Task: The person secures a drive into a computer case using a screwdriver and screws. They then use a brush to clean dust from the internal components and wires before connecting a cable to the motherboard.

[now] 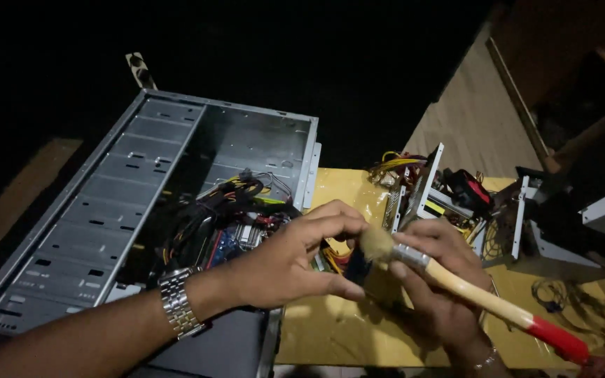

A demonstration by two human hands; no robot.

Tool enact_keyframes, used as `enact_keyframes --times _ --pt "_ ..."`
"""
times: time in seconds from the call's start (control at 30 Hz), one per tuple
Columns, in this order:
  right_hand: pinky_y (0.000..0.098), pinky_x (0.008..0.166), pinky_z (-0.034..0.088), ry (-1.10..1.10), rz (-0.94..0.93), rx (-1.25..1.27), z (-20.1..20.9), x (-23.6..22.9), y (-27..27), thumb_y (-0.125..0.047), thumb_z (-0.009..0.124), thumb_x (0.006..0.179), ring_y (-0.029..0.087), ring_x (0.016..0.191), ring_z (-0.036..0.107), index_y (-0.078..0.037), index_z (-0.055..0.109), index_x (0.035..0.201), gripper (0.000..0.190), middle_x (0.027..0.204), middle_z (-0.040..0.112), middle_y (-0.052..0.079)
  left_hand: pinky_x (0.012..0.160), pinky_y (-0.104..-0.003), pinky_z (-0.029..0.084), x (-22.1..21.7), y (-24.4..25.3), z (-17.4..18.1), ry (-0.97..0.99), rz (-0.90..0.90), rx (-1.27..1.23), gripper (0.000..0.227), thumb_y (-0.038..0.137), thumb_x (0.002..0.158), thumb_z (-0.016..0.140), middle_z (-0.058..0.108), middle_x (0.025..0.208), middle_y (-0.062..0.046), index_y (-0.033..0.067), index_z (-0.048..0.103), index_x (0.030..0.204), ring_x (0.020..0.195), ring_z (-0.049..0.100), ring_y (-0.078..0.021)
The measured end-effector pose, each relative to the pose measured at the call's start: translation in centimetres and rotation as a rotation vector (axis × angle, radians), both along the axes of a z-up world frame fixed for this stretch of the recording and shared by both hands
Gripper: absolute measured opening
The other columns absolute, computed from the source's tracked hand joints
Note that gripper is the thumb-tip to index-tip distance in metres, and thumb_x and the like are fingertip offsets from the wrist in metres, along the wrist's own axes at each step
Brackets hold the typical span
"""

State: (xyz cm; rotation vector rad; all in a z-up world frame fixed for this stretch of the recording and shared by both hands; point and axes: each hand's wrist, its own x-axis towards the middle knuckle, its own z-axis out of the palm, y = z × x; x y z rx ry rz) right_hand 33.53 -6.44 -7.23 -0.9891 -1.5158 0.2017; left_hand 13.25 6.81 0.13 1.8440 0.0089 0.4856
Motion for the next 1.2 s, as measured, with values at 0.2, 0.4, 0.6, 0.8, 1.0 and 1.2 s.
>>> enact_keyframes --times 0.2,0.4,0.6,0.8,1.0,1.2 --pt "0.0224 0.071 0.073 0.028 0.343 0.004 2.0 0.3 -0.2 -0.018 0.071 0.097 0.015 0.083 0.081 -0.007 0.063 0.124 0.030 0.111 0.073 0.010 0.120 -0.042 0.050 0.1 -0.2 -0.7 0.050 -0.004 0.087 0.050 0.012 0.087 0.074 0.050 0.125 -0.009 0.0132 0.055 0.134 0.129 0.048 -0.0253" --pt "0.0167 0.046 0.052 -0.252 0.013 -0.242 5.9 -1.9 -0.9 -0.022 0.072 0.087 0.003 0.057 0.063 -0.018 0.067 0.078 0.011 0.074 0.068 -0.004 0.099 -0.036 0.055 0.4 -0.7 -1.8 0.110 0.063 0.311 0.053 0.027 0.081 0.078 0.063 0.119 -0.011 0.0097 0.060 0.128 0.110 0.062 -0.0231" --pt "0.0162 0.045 0.054 -0.338 -0.076 -0.314 6.0 -2.4 -1.2 -0.013 0.076 0.083 0.002 0.055 0.063 -0.022 0.071 0.075 0.013 0.073 0.068 -0.007 0.094 -0.036 0.057 0.2 -1.0 -1.5 0.099 0.108 0.256 0.063 0.027 0.081 0.078 0.066 0.119 -0.013 0.0037 0.054 0.134 0.106 0.066 -0.0246" --pt "0.0186 0.046 0.053 -0.248 0.116 -0.229 5.1 -1.9 -1.5 -0.019 0.059 0.096 0.006 0.060 0.061 -0.015 0.073 0.090 0.016 0.081 0.067 -0.002 0.109 -0.033 0.054 0.3 -1.2 -1.2 0.067 0.075 0.299 0.060 0.014 0.082 0.079 0.063 0.125 -0.017 -0.0016 0.054 0.134 0.116 0.063 -0.0277" --pt "0.0245 0.058 0.061 -0.124 0.246 -0.204 4.7 -1.6 -1.5 -0.013 0.075 0.086 0.015 0.072 0.071 -0.008 0.074 0.101 0.016 0.089 0.071 0.007 0.106 -0.035 0.053 0.2 -1.2 -0.5 0.072 0.070 0.239 0.065 0.017 0.086 0.076 0.059 0.123 -0.012 0.0054 0.050 0.144 0.116 0.060 -0.0245" --pt "0.0254 0.054 0.058 -0.376 0.228 -0.206 5.3 -1.7 -1.0 -0.025 0.063 0.096 0.015 0.068 0.068 -0.007 0.070 0.113 0.025 0.090 0.067 0.007 0.101 -0.036 0.056 0.4 -1.2 -1.6 -0.017 0.148 0.298 0.093 0.018 0.073 0.088 0.066 0.114 -0.012 -0.0011 0.039 0.149 0.107 0.065 -0.0254"
